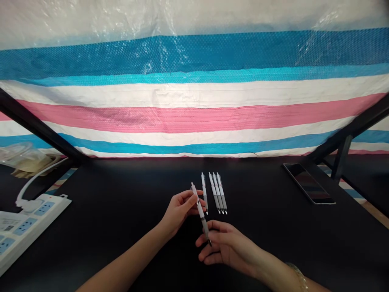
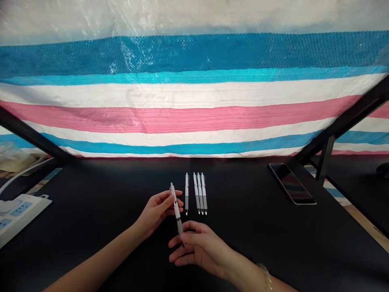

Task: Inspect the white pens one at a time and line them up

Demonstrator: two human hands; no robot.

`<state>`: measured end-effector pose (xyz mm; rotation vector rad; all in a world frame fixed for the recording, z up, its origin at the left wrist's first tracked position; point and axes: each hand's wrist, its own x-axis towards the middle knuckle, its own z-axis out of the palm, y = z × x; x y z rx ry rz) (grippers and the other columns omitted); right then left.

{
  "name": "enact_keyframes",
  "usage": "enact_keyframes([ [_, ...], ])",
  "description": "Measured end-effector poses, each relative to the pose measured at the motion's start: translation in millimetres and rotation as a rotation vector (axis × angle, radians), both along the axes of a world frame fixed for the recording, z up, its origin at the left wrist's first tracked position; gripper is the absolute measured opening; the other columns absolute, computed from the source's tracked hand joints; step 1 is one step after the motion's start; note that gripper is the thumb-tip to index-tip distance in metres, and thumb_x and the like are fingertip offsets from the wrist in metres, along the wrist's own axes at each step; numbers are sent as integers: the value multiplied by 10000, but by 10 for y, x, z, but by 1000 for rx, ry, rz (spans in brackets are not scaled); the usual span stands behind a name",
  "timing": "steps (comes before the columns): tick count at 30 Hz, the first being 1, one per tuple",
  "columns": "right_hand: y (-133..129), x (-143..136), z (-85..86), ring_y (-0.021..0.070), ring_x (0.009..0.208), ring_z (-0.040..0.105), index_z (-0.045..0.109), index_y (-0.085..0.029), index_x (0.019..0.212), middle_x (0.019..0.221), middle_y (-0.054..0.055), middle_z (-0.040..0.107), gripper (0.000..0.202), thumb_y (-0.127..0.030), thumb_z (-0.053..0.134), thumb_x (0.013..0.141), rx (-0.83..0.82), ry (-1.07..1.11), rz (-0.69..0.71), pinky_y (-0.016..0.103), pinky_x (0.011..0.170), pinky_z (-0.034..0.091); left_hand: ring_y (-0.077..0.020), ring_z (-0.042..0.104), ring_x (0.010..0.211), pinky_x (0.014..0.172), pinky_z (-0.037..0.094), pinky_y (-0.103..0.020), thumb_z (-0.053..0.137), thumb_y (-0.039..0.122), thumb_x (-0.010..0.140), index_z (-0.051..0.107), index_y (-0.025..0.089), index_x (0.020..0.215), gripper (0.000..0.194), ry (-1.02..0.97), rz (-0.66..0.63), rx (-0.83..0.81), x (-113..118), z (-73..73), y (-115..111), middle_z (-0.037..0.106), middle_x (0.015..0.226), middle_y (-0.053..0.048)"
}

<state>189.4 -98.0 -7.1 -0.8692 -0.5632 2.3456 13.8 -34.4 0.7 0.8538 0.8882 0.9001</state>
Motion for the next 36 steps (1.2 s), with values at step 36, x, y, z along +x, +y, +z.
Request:
enact_keyframes([
  [36,2,-9,-94,137,447,632,435,-160,740,590,30,656,400,-333,786,655,41,-74,122,143,364,408,-159,674,673,634,538,-241,741,376,754,679,131,901,292,-24,116,-31,-39,24,18,711,752,-64],
])
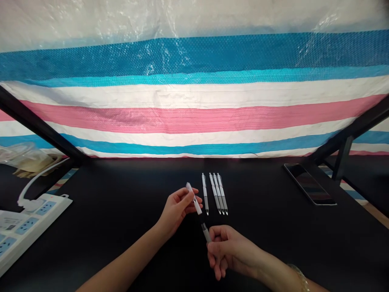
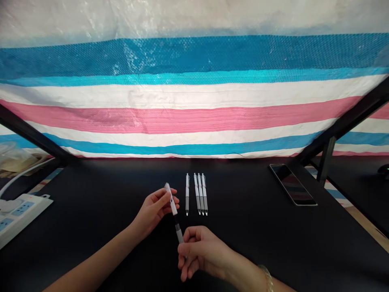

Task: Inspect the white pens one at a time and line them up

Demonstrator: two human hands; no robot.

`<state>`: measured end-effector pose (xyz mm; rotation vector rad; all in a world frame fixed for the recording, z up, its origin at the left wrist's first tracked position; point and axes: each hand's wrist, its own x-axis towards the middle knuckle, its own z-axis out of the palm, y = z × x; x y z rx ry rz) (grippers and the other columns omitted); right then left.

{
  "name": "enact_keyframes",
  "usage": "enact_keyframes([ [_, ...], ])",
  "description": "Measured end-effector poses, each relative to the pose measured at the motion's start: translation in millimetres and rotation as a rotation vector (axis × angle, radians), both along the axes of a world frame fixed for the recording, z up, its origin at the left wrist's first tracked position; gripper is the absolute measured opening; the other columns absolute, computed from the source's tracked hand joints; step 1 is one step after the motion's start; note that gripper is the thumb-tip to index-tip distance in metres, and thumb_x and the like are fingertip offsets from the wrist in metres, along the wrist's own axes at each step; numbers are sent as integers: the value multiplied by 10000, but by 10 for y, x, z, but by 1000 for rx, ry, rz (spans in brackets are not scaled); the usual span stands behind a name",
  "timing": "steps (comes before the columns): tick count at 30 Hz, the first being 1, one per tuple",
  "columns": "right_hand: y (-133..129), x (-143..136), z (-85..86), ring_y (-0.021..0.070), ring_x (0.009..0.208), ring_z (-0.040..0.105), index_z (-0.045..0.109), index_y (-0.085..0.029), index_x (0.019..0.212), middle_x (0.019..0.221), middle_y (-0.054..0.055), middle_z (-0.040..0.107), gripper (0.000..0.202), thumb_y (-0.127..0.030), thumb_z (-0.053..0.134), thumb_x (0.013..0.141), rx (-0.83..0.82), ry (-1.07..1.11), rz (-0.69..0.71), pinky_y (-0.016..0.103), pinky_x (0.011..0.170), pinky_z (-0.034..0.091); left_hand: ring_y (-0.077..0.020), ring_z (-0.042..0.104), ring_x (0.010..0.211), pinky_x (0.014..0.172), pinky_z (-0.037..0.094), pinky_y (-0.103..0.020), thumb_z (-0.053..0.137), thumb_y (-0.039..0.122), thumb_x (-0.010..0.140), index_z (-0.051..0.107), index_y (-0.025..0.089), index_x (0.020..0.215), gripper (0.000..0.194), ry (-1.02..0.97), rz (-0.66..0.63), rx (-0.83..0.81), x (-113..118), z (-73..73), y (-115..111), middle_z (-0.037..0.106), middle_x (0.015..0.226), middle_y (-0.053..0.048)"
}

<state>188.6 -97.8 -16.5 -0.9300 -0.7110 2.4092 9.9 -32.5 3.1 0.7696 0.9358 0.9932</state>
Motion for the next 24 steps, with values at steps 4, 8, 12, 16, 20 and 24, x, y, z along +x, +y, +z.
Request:
enact_keyframes([
  [4,15,0,25,97,419,586,434,-163,729,590,9,638,389,-356,767,674,25,-12,-11,143,369,367,-178,685,713,663,543,-262,724,350,778,661,130,915,267,76,-144,66,42,48,-88,717,772,-79],
  [8,8,3,45,62,398,531,421,-171,725,590,-19,611,387,-369,753,695,15,-16,-66,158,400,339,-178,687,731,674,540,-262,718,331,786,643,136,904,240,104,-158,101,20,67,-79,722,787,-81],
  [12,-1,-6,14,59,392,517,482,-144,754,595,-4,610,358,-405,726,728,8,21,-54,168,400,336,-189,691,758,696,543,-277,692,323,812,637,131,905,220,46,-213,74,2,26,-59,722,815,-89],
  [16,11,-5,-22,110,489,609,552,-102,887,675,68,663,421,-515,599,815,6,46,-57,179,421,409,-189,690,762,714,547,-291,689,300,816,632,128,903,201,-28,-193,47,-4,-10,-45,722,809,-88],
  [20,21,13,-37,160,525,660,478,-151,938,780,87,694,413,-510,624,798,26,10,-40,168,365,399,-187,691,769,729,548,-296,682,276,826,633,131,923,181,-34,-144,55,-10,-5,-32,722,815,-78],
  [24,8,12,-41,133,458,627,445,-160,796,630,25,644,394,-466,690,753,53,8,-14,137,340,359,-186,688,770,738,548,-300,671,271,835,636,130,933,175,-35,-144,55,-8,-9,-42,721,825,-79],
])
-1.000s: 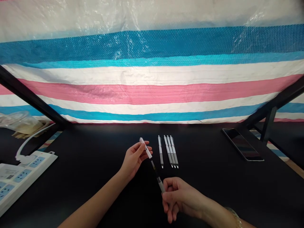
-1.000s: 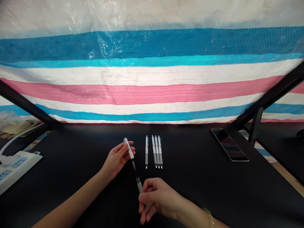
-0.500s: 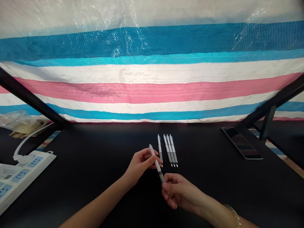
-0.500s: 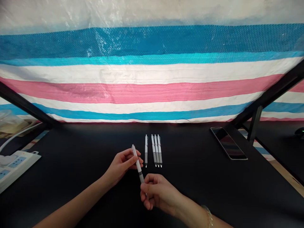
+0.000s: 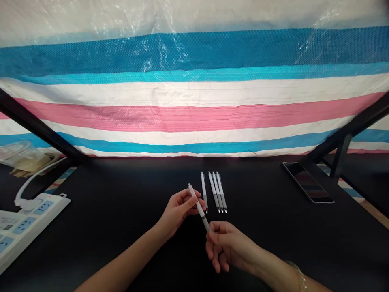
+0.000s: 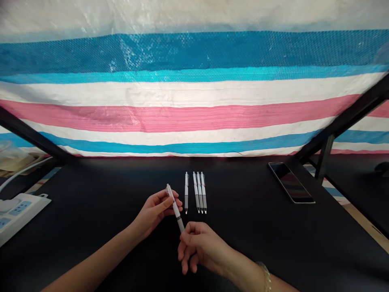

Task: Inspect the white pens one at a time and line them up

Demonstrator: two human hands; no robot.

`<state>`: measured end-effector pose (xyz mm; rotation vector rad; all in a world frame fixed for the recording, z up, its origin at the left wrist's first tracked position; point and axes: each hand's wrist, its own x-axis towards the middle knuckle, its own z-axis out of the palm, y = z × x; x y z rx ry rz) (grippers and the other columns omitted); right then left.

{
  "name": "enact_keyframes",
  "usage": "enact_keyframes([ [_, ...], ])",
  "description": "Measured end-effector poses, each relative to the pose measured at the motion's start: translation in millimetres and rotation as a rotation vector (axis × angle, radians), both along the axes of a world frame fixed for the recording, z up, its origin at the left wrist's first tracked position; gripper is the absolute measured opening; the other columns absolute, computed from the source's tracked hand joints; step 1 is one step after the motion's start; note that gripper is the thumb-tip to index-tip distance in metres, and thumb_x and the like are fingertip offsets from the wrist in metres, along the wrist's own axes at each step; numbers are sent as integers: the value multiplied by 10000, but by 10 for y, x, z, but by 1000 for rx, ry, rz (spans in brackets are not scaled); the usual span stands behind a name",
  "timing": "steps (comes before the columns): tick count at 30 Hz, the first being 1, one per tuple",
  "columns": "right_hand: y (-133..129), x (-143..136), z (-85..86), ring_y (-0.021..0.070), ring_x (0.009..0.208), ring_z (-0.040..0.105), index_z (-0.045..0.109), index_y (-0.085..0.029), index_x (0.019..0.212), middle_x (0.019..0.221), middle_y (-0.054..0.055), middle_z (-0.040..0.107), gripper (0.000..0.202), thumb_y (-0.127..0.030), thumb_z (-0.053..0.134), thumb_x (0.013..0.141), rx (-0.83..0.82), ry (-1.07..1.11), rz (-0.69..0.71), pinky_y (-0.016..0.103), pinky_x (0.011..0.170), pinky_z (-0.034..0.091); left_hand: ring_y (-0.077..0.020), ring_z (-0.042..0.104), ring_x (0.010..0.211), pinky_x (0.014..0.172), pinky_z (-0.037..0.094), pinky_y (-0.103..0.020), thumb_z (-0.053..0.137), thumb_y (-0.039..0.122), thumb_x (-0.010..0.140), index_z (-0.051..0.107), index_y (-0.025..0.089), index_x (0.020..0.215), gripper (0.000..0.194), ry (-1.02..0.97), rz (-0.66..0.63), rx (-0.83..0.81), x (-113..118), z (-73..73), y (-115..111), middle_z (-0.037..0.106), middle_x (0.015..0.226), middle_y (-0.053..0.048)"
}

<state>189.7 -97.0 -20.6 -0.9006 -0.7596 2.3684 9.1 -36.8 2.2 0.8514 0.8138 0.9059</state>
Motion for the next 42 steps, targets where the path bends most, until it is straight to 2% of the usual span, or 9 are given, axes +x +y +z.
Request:
enact_keyframes([
  [5,-16,-3,11,169,543,674,512,-126,964,778,88,683,430,-534,554,835,-45,28,15,183,392,447,-188,686,759,737,546,-306,674,284,832,640,128,935,191,2,-6,-15,6,-13,-22,718,813,-80],
  [10,-10,1,10,125,425,604,481,-146,831,572,-2,610,372,-454,680,767,-9,4,3,149,356,382,-186,682,766,736,542,-300,672,287,833,644,124,943,198,18,-27,-7,7,-12,-18,719,820,-87],
  [14,-3,-3,43,159,558,660,533,-120,971,701,56,652,463,-548,598,807,-31,15,-40,197,434,461,-190,684,759,734,544,-306,681,289,824,643,128,944,204,8,-4,-10,13,-13,-3,719,817,-83],
  [19,-7,-4,37,63,372,502,490,-152,804,556,-44,553,382,-433,736,727,15,-43,-72,139,344,343,-188,683,758,735,542,-305,684,291,822,644,125,942,209,14,-10,-13,18,-4,-12,717,816,-86],
  [24,-19,-6,52,140,582,647,545,-120,955,701,40,640,412,-498,623,812,-9,2,-108,188,445,468,-188,685,768,738,543,-305,681,292,825,646,135,942,199,9,0,-12,8,-3,-13,715,815,-76],
  [29,-22,-3,39,86,378,537,514,-136,830,543,-23,574,356,-439,690,774,25,-52,-67,142,338,353,-184,681,757,739,543,-308,683,290,823,647,133,939,199,10,-4,-13,19,-10,-7,714,812,-77],
  [34,-15,-14,44,158,613,664,556,-115,987,740,57,650,440,-514,617,813,12,7,-108,192,440,469,-191,684,766,738,541,-309,690,294,817,645,134,939,206,9,12,-27,18,-11,-1,713,811,-75],
  [38,-13,-11,49,80,426,540,544,-133,827,588,-36,558,373,-417,756,711,77,-102,-148,143,347,358,-194,680,766,742,537,-315,700,297,807,645,133,927,211,7,14,-26,17,6,-14,711,805,-79],
  [42,-9,-11,68,107,454,591,602,-94,917,596,11,594,446,-522,629,797,69,-64,-102,158,383,376,-195,671,756,747,533,-329,697,297,806,642,133,891,192,-23,13,-20,25,29,-23,701,780,-74],
])
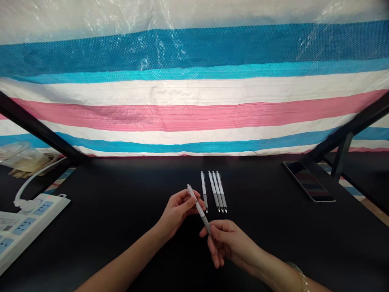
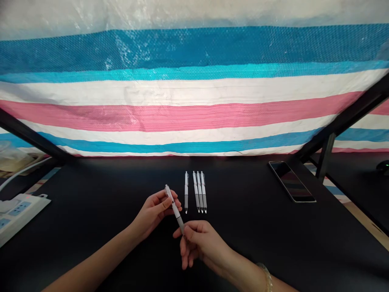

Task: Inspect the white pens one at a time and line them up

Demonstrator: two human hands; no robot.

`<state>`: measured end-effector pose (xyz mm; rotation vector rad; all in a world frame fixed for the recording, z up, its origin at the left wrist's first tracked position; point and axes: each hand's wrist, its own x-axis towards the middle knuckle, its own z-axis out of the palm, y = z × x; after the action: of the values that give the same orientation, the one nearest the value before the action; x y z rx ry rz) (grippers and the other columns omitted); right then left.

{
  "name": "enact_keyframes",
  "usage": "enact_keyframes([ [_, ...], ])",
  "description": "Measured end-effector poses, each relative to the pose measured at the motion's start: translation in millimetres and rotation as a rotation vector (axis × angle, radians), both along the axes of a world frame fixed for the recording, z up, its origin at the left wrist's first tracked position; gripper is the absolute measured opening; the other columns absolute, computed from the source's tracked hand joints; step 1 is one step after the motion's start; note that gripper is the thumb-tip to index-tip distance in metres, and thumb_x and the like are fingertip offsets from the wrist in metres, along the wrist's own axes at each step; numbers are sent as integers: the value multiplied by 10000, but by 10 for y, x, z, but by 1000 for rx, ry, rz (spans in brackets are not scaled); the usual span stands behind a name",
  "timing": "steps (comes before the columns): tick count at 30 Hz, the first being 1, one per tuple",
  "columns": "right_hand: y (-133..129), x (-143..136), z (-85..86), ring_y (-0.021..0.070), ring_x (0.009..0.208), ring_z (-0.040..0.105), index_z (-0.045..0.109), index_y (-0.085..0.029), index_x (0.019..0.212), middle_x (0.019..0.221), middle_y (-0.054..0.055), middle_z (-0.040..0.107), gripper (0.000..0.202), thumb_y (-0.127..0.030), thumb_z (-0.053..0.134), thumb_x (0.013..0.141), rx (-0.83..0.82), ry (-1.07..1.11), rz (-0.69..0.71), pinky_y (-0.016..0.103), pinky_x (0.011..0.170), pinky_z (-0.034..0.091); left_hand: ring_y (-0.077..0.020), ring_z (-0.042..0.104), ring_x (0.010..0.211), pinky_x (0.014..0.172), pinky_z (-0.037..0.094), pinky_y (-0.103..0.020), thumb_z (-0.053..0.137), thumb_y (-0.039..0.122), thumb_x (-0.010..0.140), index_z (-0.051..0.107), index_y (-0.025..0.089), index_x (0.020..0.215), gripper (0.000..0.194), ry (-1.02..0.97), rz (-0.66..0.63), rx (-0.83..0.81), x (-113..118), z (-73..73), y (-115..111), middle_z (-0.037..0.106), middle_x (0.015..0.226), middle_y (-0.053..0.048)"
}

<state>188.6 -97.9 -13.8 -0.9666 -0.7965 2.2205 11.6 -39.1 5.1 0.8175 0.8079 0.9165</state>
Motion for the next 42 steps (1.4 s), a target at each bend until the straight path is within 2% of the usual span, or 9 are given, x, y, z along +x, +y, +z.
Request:
enact_keyframes([
  [3,1,-7,29,143,578,643,592,-120,999,718,47,648,441,-500,653,782,1,-11,-28,180,426,440,-196,663,749,735,529,-327,703,296,800,642,134,886,194,1,8,-9,11,6,-1,690,768,-68],
  [8,-2,-6,32,79,421,546,599,-104,834,571,-4,594,365,-434,716,732,36,-90,1,149,374,363,-184,651,744,726,517,-309,675,280,824,634,140,873,154,3,-27,30,19,-14,-17,677,766,-61],
  [14,-6,11,10,118,507,612,620,-98,897,630,35,629,374,-451,669,782,16,5,27,182,446,419,-179,643,744,712,511,-293,648,277,839,623,146,852,134,17,-60,69,6,-7,-34,666,764,-57],
  [17,6,22,37,191,771,668,625,-108,1044,876,109,676,375,-381,670,790,-14,72,1,257,599,499,-168,635,716,673,515,-283,638,305,848,598,167,1067,262,88,-36,90,6,24,-35,664,777,-50],
  [20,22,30,70,236,904,656,637,-94,1068,1015,155,668,363,-296,673,769,-56,121,-3,343,758,499,-151,619,640,590,507,-261,633,331,851,433,224,1283,487,141,-28,112,11,41,-35,667,762,-32],
  [26,27,35,89,254,913,662,655,-77,1039,988,163,688,316,-225,638,760,-75,136,-9,379,833,466,-168,633,613,556,525,-270,674,360,808,450,200,1188,469,183,-37,117,29,24,-21,678,731,-41],
  [32,35,49,77,261,909,667,650,-76,1015,973,169,691,318,-235,663,740,-93,160,-10,392,848,455,-159,632,621,579,529,-268,680,380,798,416,222,1248,545,155,-6,124,36,48,-19,693,751,-39],
  [36,55,61,57,277,919,669,638,-70,1018,978,185,690,329,-220,671,727,-128,185,-14,422,876,442,-166,637,620,577,528,-272,679,359,804,430,215,1166,463,163,-16,130,31,48,1,687,727,-32],
  [42,86,76,86,292,940,665,645,-63,1012,978,184,690,324,-216,663,728,-146,201,-6,434,897,428,-157,640,639,600,527,-269,665,348,820,409,234,1190,464,136,15,135,37,37,41,690,753,-27],
])
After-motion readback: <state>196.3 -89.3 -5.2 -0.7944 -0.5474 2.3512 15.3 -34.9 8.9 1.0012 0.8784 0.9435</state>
